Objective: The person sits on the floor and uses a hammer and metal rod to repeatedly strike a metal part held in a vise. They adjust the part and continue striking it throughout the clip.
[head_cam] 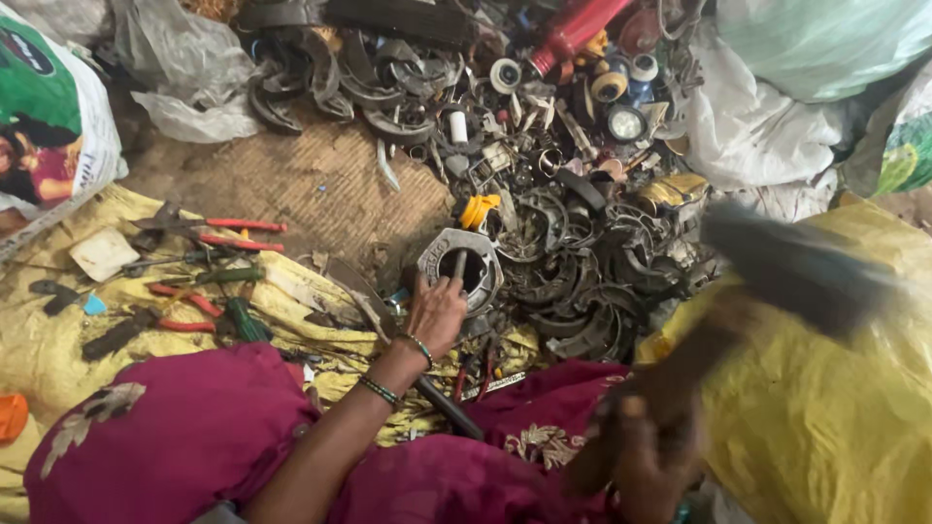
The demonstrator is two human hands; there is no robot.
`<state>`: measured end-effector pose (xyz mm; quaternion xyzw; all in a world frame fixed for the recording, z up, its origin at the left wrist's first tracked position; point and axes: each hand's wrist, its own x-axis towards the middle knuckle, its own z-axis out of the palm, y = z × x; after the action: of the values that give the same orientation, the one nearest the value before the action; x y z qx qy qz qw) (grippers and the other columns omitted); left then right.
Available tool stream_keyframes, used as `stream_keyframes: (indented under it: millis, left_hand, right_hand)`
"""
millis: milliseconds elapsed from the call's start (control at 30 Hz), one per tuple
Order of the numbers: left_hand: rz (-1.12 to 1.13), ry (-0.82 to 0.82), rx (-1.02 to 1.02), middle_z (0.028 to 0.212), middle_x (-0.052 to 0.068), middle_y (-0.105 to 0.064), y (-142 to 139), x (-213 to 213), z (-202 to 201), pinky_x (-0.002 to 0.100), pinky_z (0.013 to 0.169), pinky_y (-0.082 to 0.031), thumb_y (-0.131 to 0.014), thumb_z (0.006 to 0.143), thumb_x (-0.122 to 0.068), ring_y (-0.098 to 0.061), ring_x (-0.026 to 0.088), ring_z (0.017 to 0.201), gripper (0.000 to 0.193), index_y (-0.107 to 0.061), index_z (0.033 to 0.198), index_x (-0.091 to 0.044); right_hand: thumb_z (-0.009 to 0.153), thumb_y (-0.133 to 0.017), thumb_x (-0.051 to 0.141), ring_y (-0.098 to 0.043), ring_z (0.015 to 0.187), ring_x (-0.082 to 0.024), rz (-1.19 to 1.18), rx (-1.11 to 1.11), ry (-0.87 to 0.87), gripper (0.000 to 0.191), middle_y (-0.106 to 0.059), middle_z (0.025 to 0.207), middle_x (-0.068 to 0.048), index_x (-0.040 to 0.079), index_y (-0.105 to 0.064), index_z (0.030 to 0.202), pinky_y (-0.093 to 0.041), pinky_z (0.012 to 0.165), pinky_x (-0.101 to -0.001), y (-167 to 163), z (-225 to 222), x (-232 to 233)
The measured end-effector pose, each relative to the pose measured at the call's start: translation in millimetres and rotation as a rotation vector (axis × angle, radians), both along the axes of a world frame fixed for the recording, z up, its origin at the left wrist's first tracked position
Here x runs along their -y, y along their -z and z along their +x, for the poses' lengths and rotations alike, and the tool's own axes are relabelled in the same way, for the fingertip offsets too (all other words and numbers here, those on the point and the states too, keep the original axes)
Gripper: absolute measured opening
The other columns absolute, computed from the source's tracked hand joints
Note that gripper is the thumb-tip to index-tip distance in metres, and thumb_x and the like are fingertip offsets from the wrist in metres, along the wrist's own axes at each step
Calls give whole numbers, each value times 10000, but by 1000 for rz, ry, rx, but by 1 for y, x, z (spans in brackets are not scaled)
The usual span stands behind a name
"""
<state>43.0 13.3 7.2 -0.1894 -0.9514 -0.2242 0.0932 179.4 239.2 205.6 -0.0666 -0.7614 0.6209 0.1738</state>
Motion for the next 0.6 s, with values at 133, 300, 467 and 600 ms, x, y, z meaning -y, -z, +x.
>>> stream_keyframes:
  millis: [133, 300, 467, 600]
  left_hand:
    - [-5, -4, -6, 1022, 154, -663, 3, -2, 2, 620, 976, -423, -620, 803, -44, -647, 285, 1006, 121, -737, 774, -51]
    - [-21, 3, 12, 1019, 120, -670, 7, -1, -2, 595, 974, -439, -618, 843, -53, -648, 276, 1016, 126, -740, 814, -66]
    - [-83, -57, -43, 1081, 137, -674, 11, 1, -12, 593, 916, -436, -628, 771, -77, -647, 287, 1052, 128, -756, 763, -72]
    - [-53, -85, -178, 1034, 126, -676, 13, 0, -4, 596, 987, -427, -603, 845, -85, -650, 256, 965, 197, -765, 947, -39]
  right_hand:
    - [1044, -636, 96, -681, 691, -193, -109, -236, -125, 225, -690, 860, -135, 19, -550, 1237, -580, 594, -318, 17, -9, -17]
    - [924, -703, 110, -646, 714, -200, 566, 262, -159, 362, -702, 930, -168, -47, -584, 1227, -556, 605, -335, 144, -42, 11]
    - [884, -679, 176, -640, 608, -156, 93, 569, -140, 412, -716, 874, -76, 43, -587, 1263, -546, 495, -315, 138, -29, -10]
    - [935, -668, 185, -602, 547, -189, -65, 426, -5, 374, -622, 763, -151, -1, -545, 1235, -500, 429, -333, 56, -5, -19]
